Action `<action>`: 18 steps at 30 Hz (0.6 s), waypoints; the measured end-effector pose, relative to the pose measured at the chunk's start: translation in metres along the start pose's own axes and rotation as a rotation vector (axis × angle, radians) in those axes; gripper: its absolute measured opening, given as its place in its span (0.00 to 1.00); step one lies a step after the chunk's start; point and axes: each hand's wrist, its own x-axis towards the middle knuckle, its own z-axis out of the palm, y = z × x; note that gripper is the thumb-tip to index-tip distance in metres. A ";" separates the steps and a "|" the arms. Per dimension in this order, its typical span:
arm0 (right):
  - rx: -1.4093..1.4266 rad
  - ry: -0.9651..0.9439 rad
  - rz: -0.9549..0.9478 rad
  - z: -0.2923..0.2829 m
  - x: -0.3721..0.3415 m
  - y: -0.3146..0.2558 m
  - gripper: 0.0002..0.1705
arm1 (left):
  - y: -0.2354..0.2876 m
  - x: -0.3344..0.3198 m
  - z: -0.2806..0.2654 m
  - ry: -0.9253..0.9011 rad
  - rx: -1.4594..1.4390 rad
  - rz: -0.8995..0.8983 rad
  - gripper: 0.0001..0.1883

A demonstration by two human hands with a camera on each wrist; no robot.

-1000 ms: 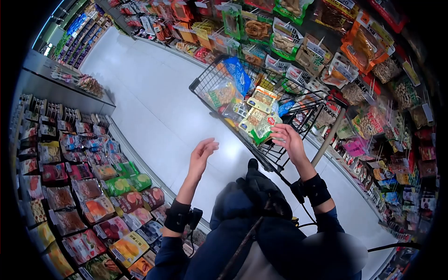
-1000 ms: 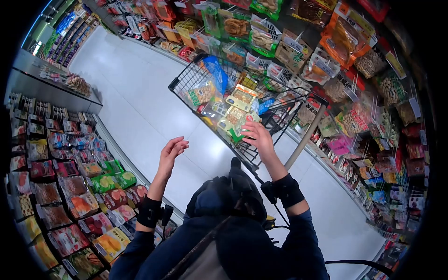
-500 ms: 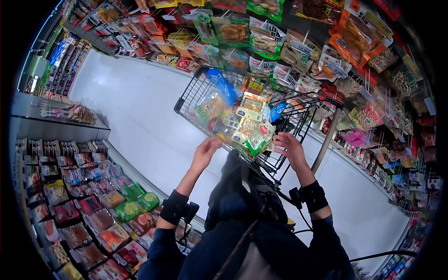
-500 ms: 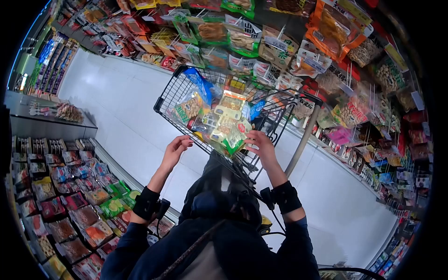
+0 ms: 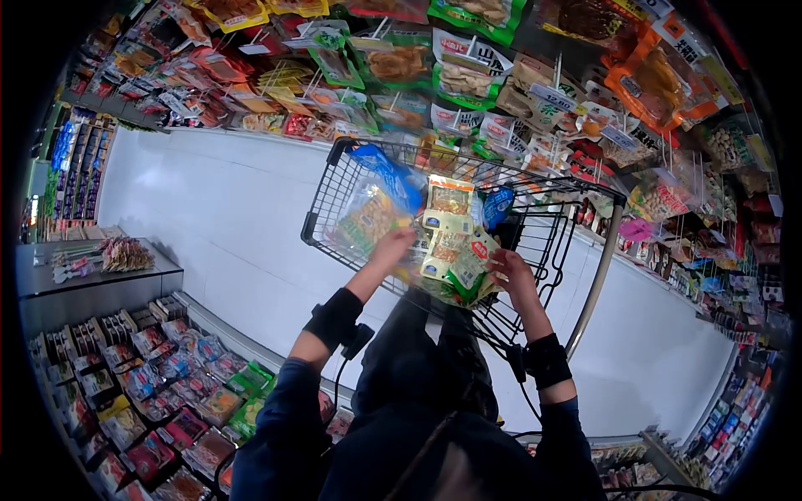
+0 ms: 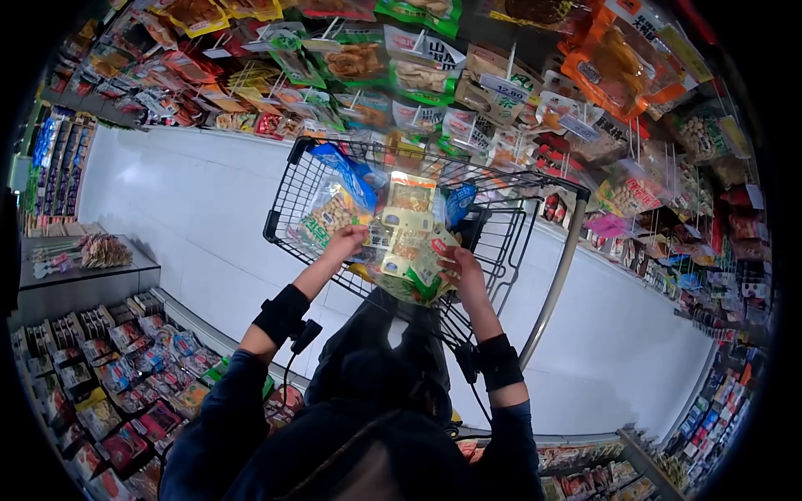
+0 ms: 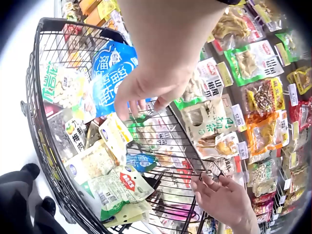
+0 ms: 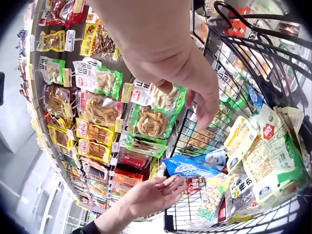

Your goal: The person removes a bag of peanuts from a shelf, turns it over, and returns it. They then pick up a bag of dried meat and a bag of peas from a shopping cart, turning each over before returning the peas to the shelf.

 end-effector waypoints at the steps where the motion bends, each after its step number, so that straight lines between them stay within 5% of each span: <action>1: 0.011 0.011 -0.003 0.003 0.002 0.002 0.19 | 0.003 0.006 0.002 -0.001 -0.004 -0.084 0.17; 9: 0.039 0.091 0.054 0.012 0.006 0.015 0.22 | -0.038 0.079 0.009 -0.007 -0.025 -0.248 0.12; 11: 0.083 0.090 0.062 0.012 0.005 0.019 0.21 | -0.090 0.116 0.002 -0.019 0.046 -0.197 0.15; 16: 0.136 0.116 0.059 0.008 0.001 0.022 0.21 | 0.018 0.034 0.011 -0.054 0.044 -0.046 0.15; 18: 0.151 0.130 0.068 0.005 0.000 0.025 0.21 | -0.001 0.059 0.012 -0.121 -0.002 -0.102 0.15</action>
